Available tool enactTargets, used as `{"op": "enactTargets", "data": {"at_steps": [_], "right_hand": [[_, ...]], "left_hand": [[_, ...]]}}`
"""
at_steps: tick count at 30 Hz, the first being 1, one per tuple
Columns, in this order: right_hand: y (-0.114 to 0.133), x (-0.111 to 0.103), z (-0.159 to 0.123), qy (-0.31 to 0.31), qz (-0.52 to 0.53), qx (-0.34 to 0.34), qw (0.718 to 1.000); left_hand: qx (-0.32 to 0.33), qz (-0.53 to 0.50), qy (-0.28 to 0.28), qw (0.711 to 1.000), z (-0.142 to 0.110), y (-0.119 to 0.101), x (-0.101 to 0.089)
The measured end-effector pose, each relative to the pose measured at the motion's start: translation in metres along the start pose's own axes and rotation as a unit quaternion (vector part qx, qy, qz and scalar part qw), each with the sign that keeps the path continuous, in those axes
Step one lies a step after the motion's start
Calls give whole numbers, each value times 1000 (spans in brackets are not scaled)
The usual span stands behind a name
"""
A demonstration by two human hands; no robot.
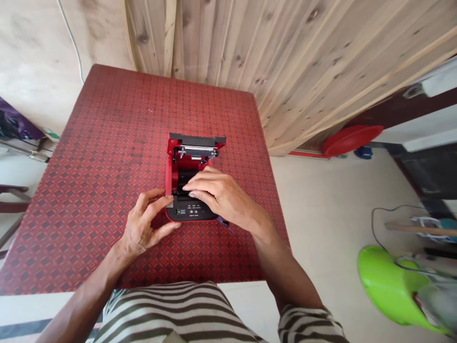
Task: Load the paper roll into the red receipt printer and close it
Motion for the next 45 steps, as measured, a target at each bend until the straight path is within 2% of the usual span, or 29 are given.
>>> {"op": "enactTargets", "data": {"at_steps": [3,6,10,12,13,15,18,20,24,27,30,32,35,38,41,45], "right_hand": [[-3,2,-7,-62,-11,-30,998],[0,4,-18,-132,-44,-58,989],[8,7,-31,-198,-84,-76,974],[13,10,-36,-204,-111,-82,969],[15,11,-38,-201,-130,-83,967],[20,13,-41,-194,-178,-87,961],[27,15,-44,-195,-252,-96,943],[32,17,-46,-204,-289,-110,929],[34,22,-49,-215,-317,-127,915],[29,25,-50,-204,-294,-105,928],[21,27,-51,-190,-243,-65,949],[18,27,-51,-183,-220,-46,957],[19,24,-54,-196,-210,-56,956],[18,15,-61,-238,-162,-54,956],[11,2,-70,-285,-113,-14,952],[-8,-14,-82,-346,-52,30,936]], "left_hand": [[7,-5,9,1000,1,0,-4],[-10,-19,24,999,12,3,-17],[-22,-39,39,998,58,12,-37],[-15,-22,7,1000,91,18,-43],[-13,1,-17,1000,108,21,-43],[8,20,-31,999,136,24,-33],[32,-17,45,998,157,22,-5],[41,-29,85,995,152,18,7],[102,-3,95,990,117,2,2],[155,12,114,981,86,-8,-1],[173,13,115,978,68,-12,1],[175,12,104,979,63,-13,3],[167,7,92,982,62,-13,5],[173,16,97,980,61,-14,6],[186,37,99,977,61,-15,5],[183,39,97,977,62,-14,7]]}}
Point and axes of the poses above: each hand's wrist, its own z-axis towards the middle knuckle, its own x-axis out of the palm, y = z × x, the point moved 6 cm from there along z, towards the middle knuckle, and after that the axes turned 15 degrees about z, right-handed, at the moved point
